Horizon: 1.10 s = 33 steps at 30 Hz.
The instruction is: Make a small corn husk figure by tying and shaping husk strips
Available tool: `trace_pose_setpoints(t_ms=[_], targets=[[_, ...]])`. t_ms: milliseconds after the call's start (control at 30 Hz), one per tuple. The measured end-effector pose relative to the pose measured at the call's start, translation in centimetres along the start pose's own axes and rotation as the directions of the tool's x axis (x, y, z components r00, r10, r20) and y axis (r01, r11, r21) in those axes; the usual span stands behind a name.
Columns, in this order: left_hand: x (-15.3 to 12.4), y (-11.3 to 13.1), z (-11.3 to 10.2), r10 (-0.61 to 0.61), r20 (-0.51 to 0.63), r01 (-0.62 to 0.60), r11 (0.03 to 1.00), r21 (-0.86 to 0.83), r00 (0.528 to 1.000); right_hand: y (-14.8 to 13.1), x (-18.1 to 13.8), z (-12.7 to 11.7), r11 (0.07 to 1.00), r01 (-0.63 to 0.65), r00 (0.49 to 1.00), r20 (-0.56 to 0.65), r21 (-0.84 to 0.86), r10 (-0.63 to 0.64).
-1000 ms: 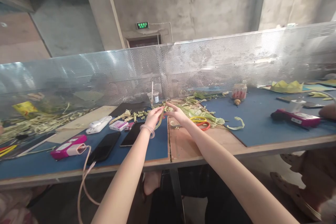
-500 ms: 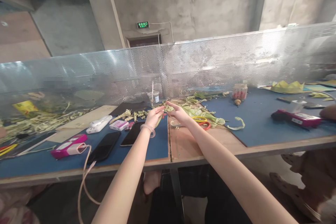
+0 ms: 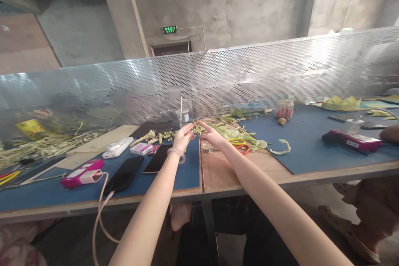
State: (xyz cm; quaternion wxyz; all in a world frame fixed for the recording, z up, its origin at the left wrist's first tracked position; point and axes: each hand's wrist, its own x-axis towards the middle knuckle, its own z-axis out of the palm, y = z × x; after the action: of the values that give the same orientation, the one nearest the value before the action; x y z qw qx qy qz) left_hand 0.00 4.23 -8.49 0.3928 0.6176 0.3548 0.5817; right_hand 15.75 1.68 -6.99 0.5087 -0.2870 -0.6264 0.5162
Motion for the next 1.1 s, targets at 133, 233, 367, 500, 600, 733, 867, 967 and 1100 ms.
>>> trace_pose_setpoints(t_ms=[133, 233, 367, 500, 600, 733, 867, 967, 1100], targets=[[0.1, -0.2, 0.0, 0.046, 0.017, -0.047, 0.995, 0.087, 0.999, 0.2, 0.1, 0.1, 0.998, -0.006, 0.997, -0.083, -0.060, 0.001], [0.2, -0.4, -0.1, 0.062, 0.042, -0.068, 0.984, 0.165, 0.997, 0.6, 0.4, -0.1, 0.994, -0.004, 0.986, -0.164, -0.112, -0.014], [0.1, -0.3, 0.0, 0.061, 0.047, -0.069, 0.981, 0.183, 0.997, 1.0, 0.7, -0.4, 0.993, 0.016, 0.984, -0.173, -0.115, -0.036], [0.0, -0.2, 0.1, 0.049, 0.022, -0.051, 0.985, 0.162, 0.999, 0.9, 0.5, -0.4, 0.992, 0.001, 0.993, -0.115, -0.127, -0.016], [0.0, -0.1, 0.1, 0.042, 0.024, -0.046, 0.987, 0.155, 0.999, 0.9, 0.5, -0.4, 0.993, -0.005, 0.997, -0.079, -0.119, -0.005], [-0.1, 0.0, 0.1, 0.056, 0.049, -0.064, 0.980, 0.189, 0.997, 1.5, 0.9, -0.5, 0.995, 0.014, 0.999, -0.051, -0.099, -0.019], [-0.4, 0.1, 0.4, 0.066, 0.075, -0.082, 0.968, 0.236, 0.995, 1.6, 1.0, -0.6, 0.993, 0.008, 0.999, -0.036, -0.115, -0.012], [-0.5, -0.1, 0.4, 0.066, 0.084, -0.085, 0.965, 0.250, 0.994, 1.2, 0.9, -0.4, 0.984, -0.003, 0.998, -0.066, -0.180, -0.009], [-0.6, 0.2, 0.7, 0.089, 0.069, -0.106, 0.944, 0.313, 0.994, 0.8, 0.9, -0.1, 0.972, 0.034, 0.985, -0.159, -0.233, -0.072]])
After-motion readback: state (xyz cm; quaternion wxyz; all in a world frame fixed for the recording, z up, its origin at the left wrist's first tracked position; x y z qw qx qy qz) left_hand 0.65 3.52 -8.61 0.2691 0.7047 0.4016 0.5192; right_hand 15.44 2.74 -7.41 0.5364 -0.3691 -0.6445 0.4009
